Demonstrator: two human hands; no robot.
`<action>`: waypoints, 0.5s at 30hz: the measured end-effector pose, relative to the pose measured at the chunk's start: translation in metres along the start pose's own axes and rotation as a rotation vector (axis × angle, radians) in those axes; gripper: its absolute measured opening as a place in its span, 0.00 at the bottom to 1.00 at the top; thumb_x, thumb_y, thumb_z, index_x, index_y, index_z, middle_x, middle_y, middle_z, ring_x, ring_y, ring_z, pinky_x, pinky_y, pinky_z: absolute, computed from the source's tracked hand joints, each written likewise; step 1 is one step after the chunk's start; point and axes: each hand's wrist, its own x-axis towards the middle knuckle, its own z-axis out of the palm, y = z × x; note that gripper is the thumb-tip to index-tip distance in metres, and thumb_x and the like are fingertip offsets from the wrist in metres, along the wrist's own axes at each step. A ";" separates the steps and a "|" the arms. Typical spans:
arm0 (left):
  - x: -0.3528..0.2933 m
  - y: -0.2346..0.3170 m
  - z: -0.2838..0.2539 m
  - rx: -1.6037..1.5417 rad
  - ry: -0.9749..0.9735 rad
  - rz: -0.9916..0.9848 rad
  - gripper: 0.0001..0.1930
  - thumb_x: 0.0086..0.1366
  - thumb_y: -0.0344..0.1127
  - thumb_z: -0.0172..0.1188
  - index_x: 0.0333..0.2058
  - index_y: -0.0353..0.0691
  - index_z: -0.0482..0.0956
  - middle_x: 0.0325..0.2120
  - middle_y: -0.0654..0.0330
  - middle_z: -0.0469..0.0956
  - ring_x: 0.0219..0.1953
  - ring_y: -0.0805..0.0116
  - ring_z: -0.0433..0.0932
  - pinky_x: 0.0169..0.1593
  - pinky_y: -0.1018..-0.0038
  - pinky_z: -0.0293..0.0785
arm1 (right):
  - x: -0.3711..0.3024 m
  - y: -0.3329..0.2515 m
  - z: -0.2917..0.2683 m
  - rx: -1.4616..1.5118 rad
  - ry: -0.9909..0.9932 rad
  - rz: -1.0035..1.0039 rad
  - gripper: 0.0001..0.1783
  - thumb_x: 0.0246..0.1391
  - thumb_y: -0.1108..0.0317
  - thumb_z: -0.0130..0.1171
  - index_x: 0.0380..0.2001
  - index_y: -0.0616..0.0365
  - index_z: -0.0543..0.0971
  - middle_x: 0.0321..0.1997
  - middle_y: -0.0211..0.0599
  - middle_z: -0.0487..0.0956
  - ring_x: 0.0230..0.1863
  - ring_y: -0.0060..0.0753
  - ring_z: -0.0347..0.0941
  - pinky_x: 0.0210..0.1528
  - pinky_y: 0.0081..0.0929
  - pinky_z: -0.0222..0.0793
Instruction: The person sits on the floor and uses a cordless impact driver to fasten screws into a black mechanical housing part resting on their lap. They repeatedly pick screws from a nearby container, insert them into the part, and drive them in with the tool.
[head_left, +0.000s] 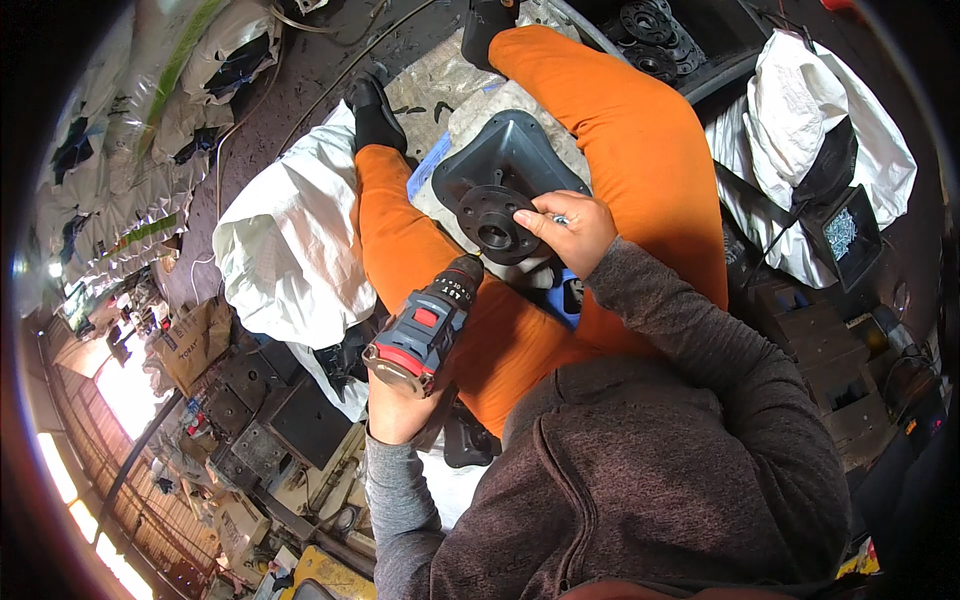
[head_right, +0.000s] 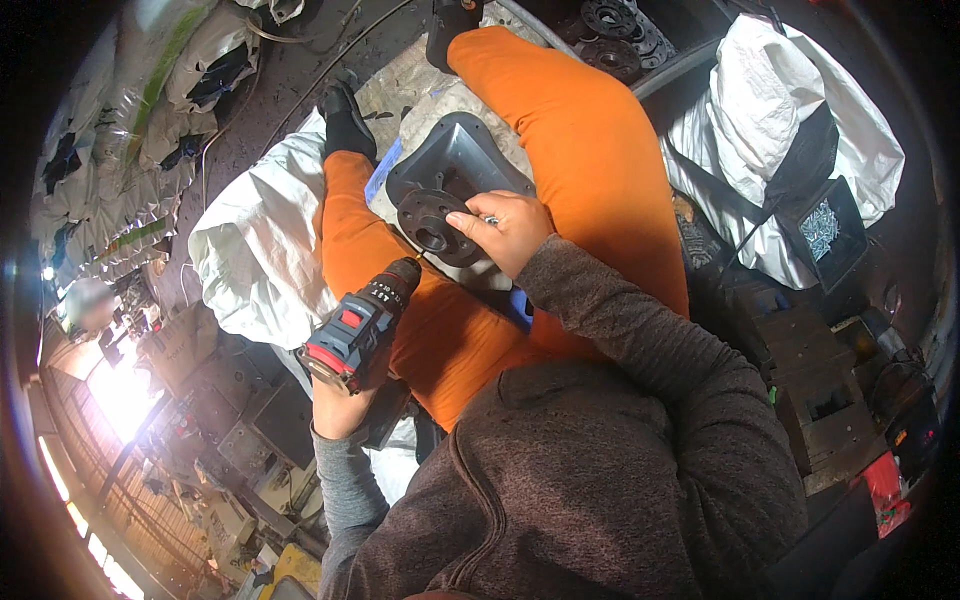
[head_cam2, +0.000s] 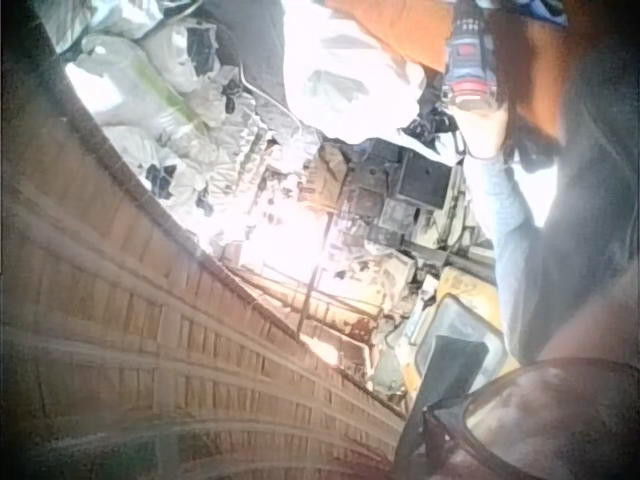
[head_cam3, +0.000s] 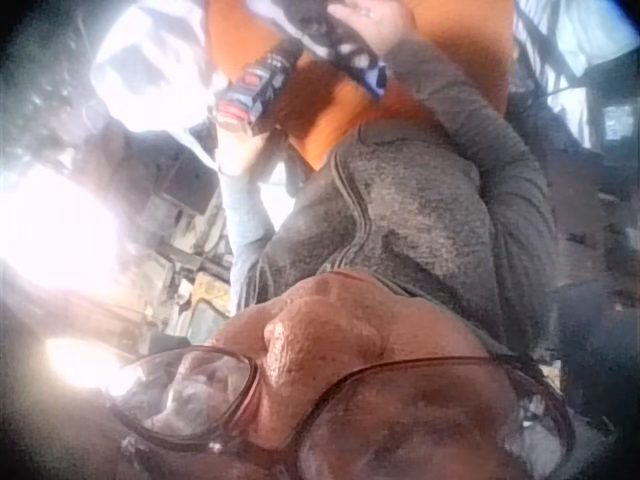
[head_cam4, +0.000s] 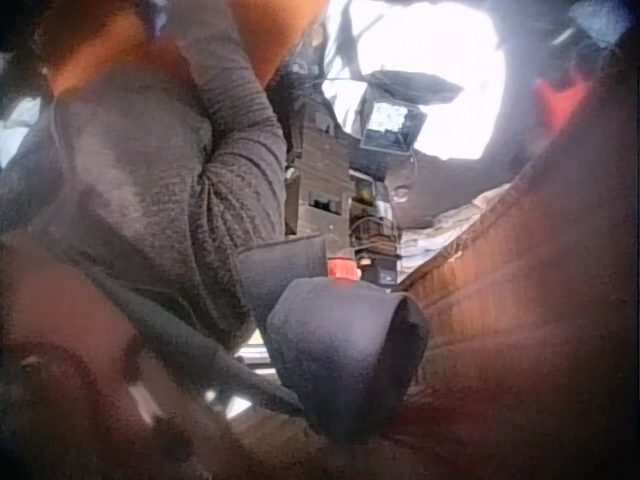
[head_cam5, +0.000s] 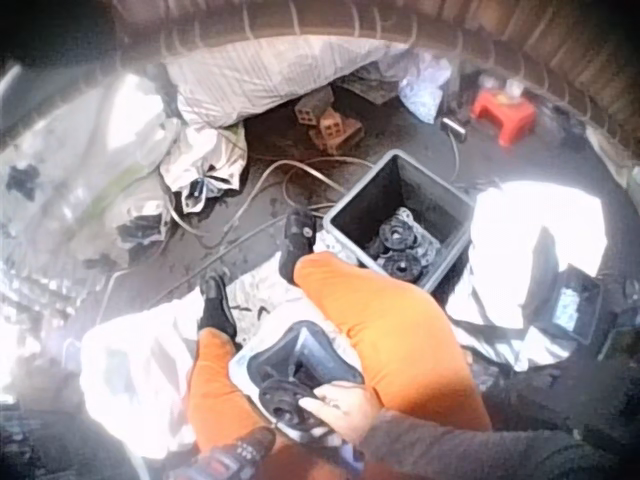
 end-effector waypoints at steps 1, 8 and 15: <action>0.002 0.002 -0.001 -0.006 -0.013 0.009 0.22 0.46 0.28 0.66 0.43 0.35 0.78 0.41 0.49 0.79 0.46 0.49 0.77 0.53 0.61 0.72 | 0.001 -0.002 0.000 -0.007 0.006 -0.004 0.16 0.56 0.59 0.63 0.32 0.65 0.82 0.29 0.42 0.80 0.32 0.30 0.76 0.37 0.27 0.70; 0.023 0.008 -0.020 0.241 -0.116 0.064 0.23 0.47 0.30 0.67 0.45 0.37 0.77 0.39 0.49 0.80 0.41 0.50 0.80 0.44 0.65 0.77 | 0.061 -0.006 -0.003 -0.409 -0.037 0.023 0.25 0.53 0.48 0.62 0.33 0.64 0.83 0.31 0.50 0.82 0.34 0.46 0.80 0.39 0.35 0.73; 0.035 0.021 -0.025 0.080 -0.148 -0.095 0.22 0.46 0.25 0.63 0.44 0.34 0.77 0.38 0.50 0.80 0.41 0.53 0.80 0.47 0.66 0.75 | 0.067 -0.009 -0.003 -0.410 -0.078 0.087 0.24 0.51 0.48 0.63 0.32 0.62 0.84 0.30 0.51 0.82 0.34 0.48 0.79 0.40 0.36 0.73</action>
